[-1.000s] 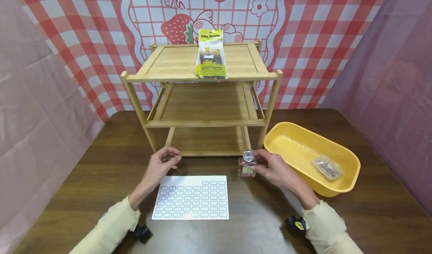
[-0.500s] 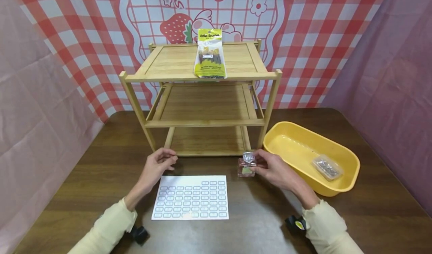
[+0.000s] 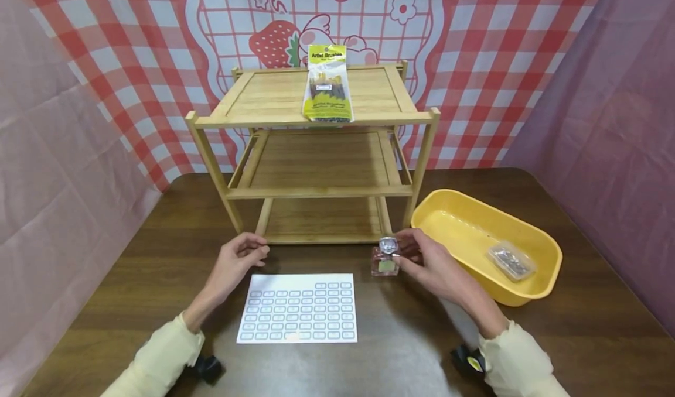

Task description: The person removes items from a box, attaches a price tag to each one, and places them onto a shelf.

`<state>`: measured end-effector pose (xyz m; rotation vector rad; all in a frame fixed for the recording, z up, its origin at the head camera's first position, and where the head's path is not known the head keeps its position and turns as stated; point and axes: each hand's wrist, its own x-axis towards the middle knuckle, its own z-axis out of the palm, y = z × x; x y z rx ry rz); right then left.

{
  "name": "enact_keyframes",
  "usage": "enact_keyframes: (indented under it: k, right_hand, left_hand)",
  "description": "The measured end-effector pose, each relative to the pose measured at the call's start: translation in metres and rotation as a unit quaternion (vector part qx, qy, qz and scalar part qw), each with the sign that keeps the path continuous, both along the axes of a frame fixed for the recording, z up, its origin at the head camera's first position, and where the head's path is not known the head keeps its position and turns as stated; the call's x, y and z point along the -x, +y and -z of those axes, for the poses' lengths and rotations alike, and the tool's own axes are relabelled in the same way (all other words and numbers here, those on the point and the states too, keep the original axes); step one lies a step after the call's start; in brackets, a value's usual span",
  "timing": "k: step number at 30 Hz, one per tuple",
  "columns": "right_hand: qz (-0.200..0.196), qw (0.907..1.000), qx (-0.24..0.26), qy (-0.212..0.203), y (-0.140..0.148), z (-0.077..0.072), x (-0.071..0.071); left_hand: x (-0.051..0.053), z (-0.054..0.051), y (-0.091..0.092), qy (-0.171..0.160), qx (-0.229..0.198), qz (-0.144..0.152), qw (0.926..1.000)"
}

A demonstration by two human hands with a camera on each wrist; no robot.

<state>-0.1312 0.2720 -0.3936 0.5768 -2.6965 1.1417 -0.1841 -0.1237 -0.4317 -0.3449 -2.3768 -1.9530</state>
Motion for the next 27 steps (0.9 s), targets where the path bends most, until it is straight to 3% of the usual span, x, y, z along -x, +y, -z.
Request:
enact_keyframes:
  k: [3,8,11,14,21,24,27]
  right_hand:
    - [0.029,0.9976,0.001,0.062,0.000,-0.002,-0.007]
    - [0.069,0.9854,0.024,0.154,-0.003,-0.004,-0.019]
    - [0.070,0.9792,0.038,0.187,-0.007,-0.004,-0.025]
    - [0.046,0.9751,0.045,0.212,-0.013,-0.003,-0.029]
    - [-0.044,0.9763,0.044,0.207,-0.034,0.009,-0.033]
    - [-0.060,0.9812,0.040,0.179,-0.043,0.018,-0.035]
    - [-0.061,0.9873,0.021,0.145,-0.052,0.026,-0.035]
  left_hand:
    - [-0.001,-0.001,-0.010,-0.001,0.033,0.005,0.9994]
    - [-0.003,-0.001,-0.022,0.011,0.099,-0.001,0.9950]
    - [-0.004,-0.001,-0.025,0.028,0.130,-0.002,0.9911]
    - [-0.005,-0.001,-0.027,0.046,0.155,0.009,0.9868]
    - [-0.008,0.000,-0.027,0.074,0.241,0.027,0.9673]
    - [-0.010,0.000,-0.028,0.082,0.273,0.033,0.9579]
    - [-0.010,0.001,-0.028,0.082,0.289,0.038,0.9532]
